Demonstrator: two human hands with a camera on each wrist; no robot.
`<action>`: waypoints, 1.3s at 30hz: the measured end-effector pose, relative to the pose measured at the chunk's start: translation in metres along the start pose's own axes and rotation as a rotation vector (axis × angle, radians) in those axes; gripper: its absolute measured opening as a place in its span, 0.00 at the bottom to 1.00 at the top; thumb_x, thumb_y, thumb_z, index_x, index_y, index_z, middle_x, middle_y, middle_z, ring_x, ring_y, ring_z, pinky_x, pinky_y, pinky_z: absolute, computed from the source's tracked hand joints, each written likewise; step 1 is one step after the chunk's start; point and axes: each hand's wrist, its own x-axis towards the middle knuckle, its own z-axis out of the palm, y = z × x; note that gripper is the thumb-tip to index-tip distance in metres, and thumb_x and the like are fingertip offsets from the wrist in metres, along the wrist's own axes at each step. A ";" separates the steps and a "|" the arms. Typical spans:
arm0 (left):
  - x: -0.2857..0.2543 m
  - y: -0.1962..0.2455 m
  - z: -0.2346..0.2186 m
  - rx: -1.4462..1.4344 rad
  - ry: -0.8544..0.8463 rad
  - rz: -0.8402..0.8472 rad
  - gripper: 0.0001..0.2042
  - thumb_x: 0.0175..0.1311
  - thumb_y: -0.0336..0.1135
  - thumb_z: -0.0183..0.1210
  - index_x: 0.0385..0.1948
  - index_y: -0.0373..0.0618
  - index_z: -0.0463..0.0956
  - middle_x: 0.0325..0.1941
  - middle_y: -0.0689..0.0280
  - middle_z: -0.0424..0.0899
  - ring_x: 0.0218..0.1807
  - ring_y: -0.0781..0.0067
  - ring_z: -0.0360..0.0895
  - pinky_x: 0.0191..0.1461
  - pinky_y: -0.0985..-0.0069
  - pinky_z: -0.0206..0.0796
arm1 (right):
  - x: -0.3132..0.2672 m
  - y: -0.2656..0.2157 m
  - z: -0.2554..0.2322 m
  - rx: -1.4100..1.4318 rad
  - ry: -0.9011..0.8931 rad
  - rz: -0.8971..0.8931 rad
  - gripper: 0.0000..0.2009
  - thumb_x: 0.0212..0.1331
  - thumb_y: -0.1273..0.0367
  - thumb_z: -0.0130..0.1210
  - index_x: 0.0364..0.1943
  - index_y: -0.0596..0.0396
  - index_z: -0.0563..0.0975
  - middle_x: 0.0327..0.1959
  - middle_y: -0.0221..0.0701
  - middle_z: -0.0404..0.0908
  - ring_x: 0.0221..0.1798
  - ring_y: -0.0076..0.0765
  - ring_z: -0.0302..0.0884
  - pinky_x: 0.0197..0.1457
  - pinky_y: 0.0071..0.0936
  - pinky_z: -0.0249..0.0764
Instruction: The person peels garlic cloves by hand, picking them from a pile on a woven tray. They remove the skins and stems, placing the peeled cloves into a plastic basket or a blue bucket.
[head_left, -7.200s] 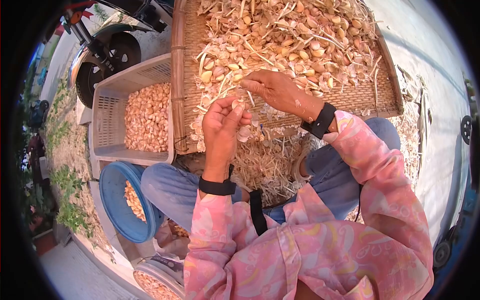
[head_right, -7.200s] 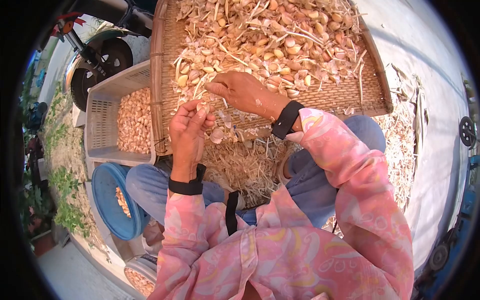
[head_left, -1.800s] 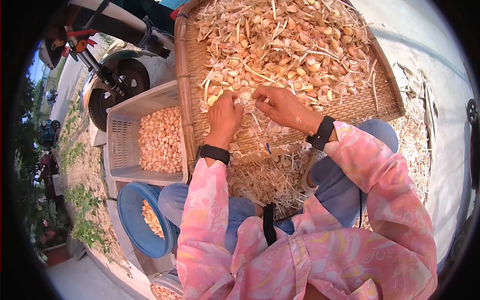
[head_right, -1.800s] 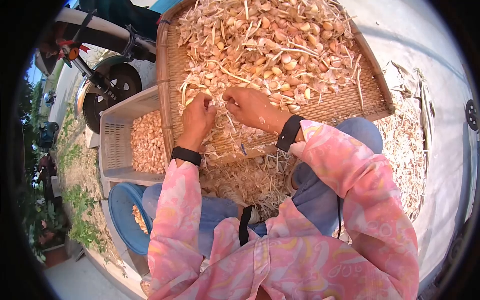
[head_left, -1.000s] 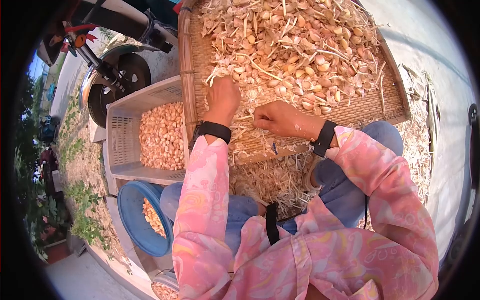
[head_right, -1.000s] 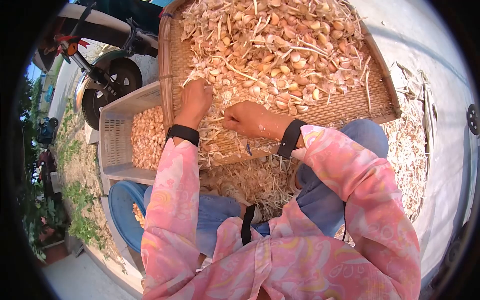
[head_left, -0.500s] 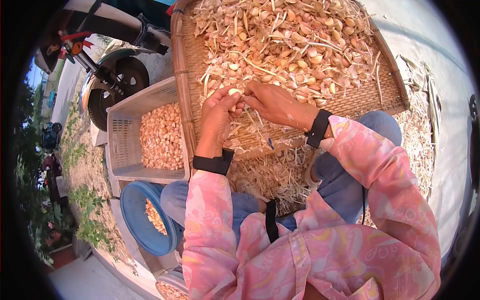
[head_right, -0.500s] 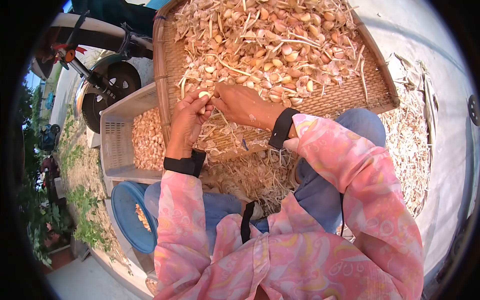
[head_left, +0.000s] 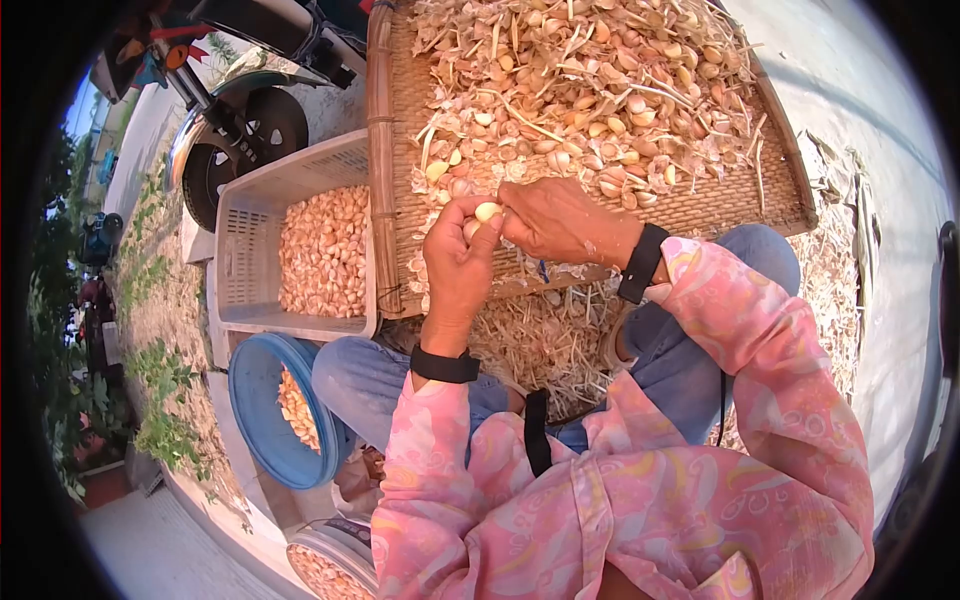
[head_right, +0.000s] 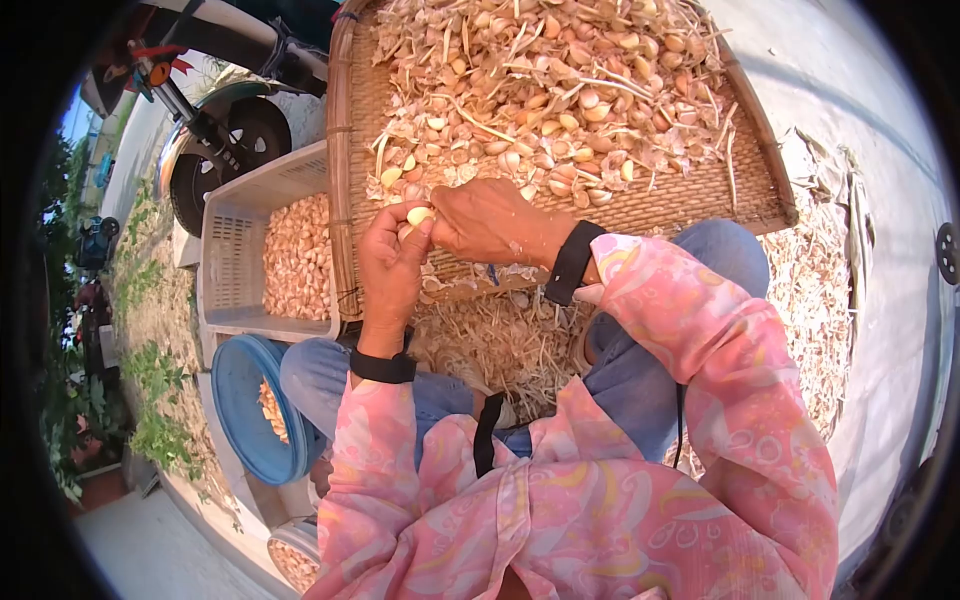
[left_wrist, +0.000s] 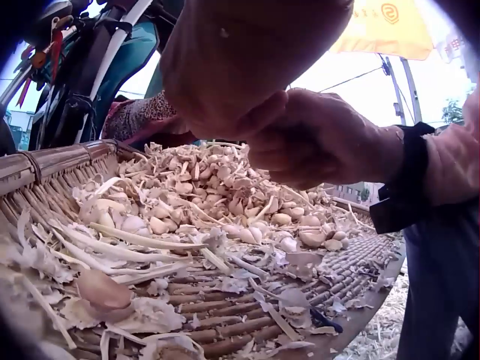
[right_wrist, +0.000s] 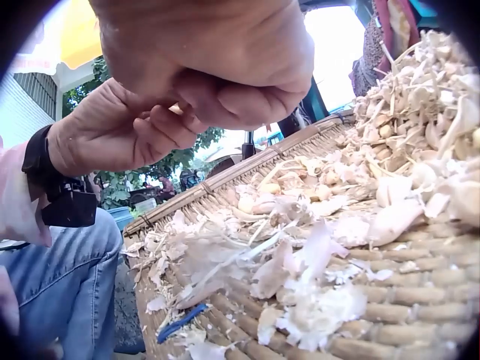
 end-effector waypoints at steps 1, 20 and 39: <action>-0.004 0.002 -0.003 -0.028 -0.027 0.004 0.10 0.59 0.28 0.55 0.40 0.35 0.71 0.31 0.70 0.75 0.30 0.88 0.67 0.32 0.89 0.60 | 0.001 -0.001 0.003 0.056 -0.004 0.007 0.11 0.52 0.64 0.42 0.27 0.61 0.67 0.18 0.49 0.71 0.24 0.58 0.70 0.28 0.48 0.63; -0.103 0.006 -0.263 1.327 0.370 -0.095 0.13 0.60 0.33 0.52 0.41 0.31 0.73 0.35 0.56 0.76 0.39 0.67 0.74 0.40 0.77 0.67 | -0.003 0.011 0.027 -0.150 -0.123 0.006 0.11 0.55 0.63 0.48 0.27 0.58 0.70 0.21 0.43 0.75 0.27 0.54 0.74 0.31 0.44 0.67; 0.085 -0.029 -0.062 1.055 -0.141 0.089 0.12 0.54 0.27 0.53 0.39 0.33 0.70 0.33 0.54 0.77 0.30 0.59 0.79 0.30 0.68 0.70 | 0.116 0.053 0.046 -0.252 0.004 -0.032 0.09 0.46 0.72 0.52 0.34 0.54 0.75 0.38 0.40 0.75 0.40 0.48 0.76 0.40 0.41 0.71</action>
